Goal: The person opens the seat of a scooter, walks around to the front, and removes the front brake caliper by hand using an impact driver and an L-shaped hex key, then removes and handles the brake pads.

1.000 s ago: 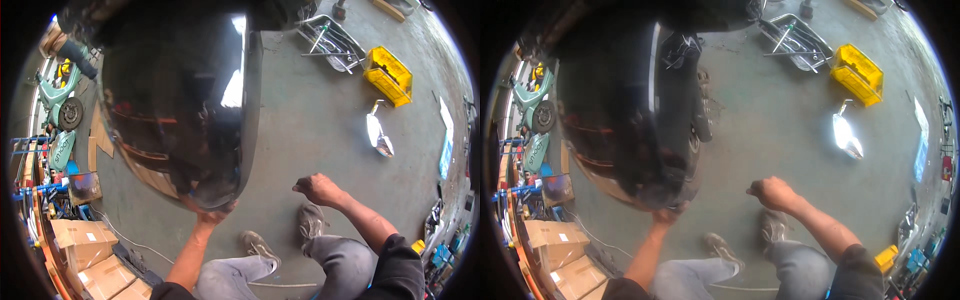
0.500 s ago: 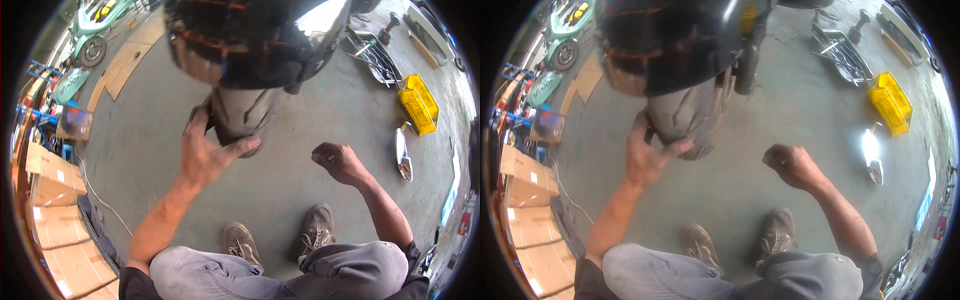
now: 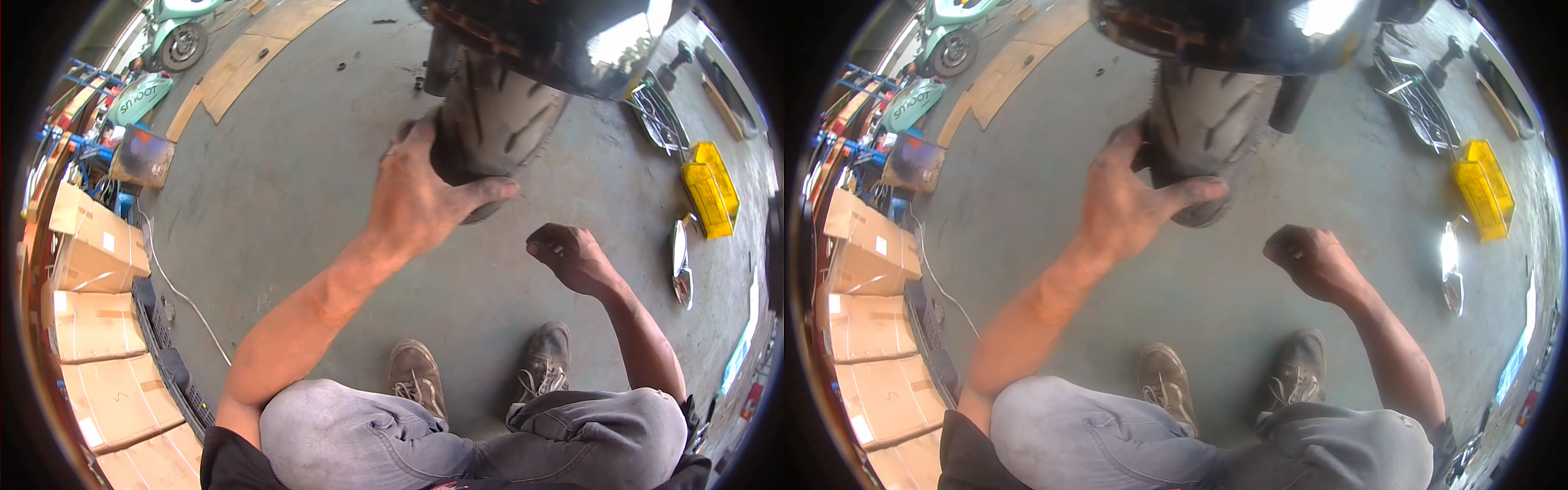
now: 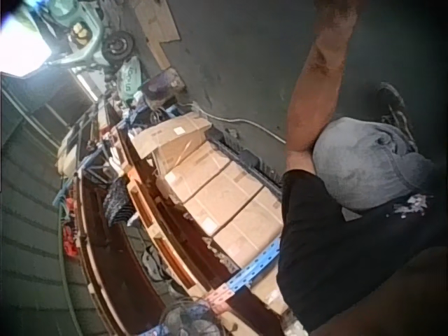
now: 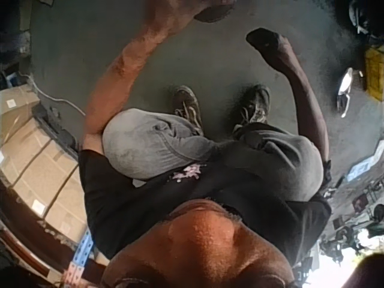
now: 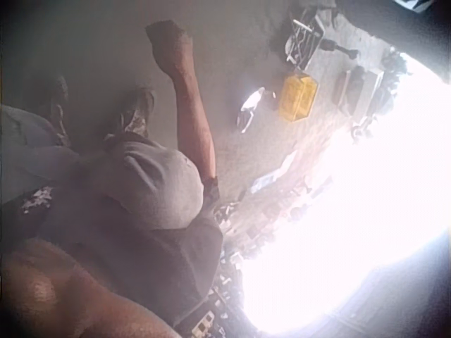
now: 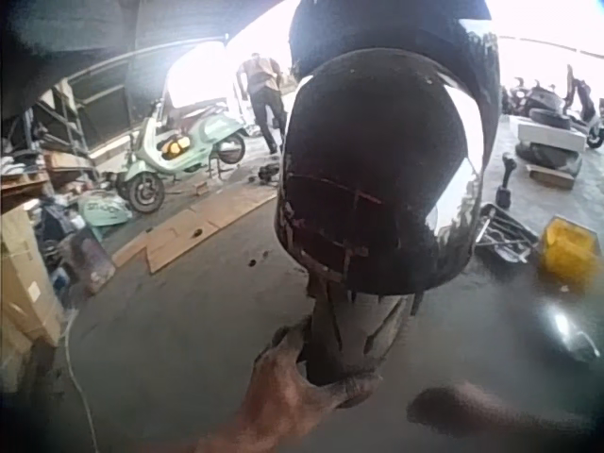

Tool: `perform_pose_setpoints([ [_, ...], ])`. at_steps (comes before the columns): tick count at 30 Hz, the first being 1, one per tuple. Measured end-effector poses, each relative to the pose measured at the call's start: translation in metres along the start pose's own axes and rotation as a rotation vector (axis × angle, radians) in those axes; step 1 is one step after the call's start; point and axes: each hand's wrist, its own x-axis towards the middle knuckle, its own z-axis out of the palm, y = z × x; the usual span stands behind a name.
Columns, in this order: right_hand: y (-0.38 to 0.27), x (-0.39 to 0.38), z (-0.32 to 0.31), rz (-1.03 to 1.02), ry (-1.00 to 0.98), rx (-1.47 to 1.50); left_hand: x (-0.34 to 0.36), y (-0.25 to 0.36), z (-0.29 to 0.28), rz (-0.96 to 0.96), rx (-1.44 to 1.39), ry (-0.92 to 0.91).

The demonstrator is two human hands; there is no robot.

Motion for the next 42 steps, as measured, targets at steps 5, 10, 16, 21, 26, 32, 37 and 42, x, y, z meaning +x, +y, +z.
perform_pose_setpoints([
  [5,-0.005,0.0,0.004,0.024,-0.013,-0.027,-0.001,-0.002,0.002,0.092,0.082,0.04],
  [10,-0.006,0.002,0.009,0.01,-0.022,-0.021,-0.001,-0.005,0.003,0.1,0.074,0.044],
  [16,-0.001,0.001,0.012,0.026,-0.03,-0.034,0.0,-0.006,0.001,0.106,0.095,0.025],
  [21,-0.004,-0.001,0.013,0.014,-0.024,-0.04,0.0,-0.011,0.001,0.147,0.057,0.012],
  [26,-0.002,-0.006,0.014,0.002,-0.027,-0.051,0.001,-0.005,0.002,0.141,0.09,-0.02],
  [32,0.0,-0.007,0.015,-0.001,-0.03,-0.011,0.0,-0.007,0.001,0.132,0.078,0.002],
  [37,-0.003,-0.005,0.012,-0.016,-0.019,-0.036,-0.004,-0.001,0.013,0.163,0.103,0.082],
  [42,-0.007,-0.003,0.012,0.05,-0.016,-0.078,-0.02,0.007,0.039,0.169,0.163,0.103],
])
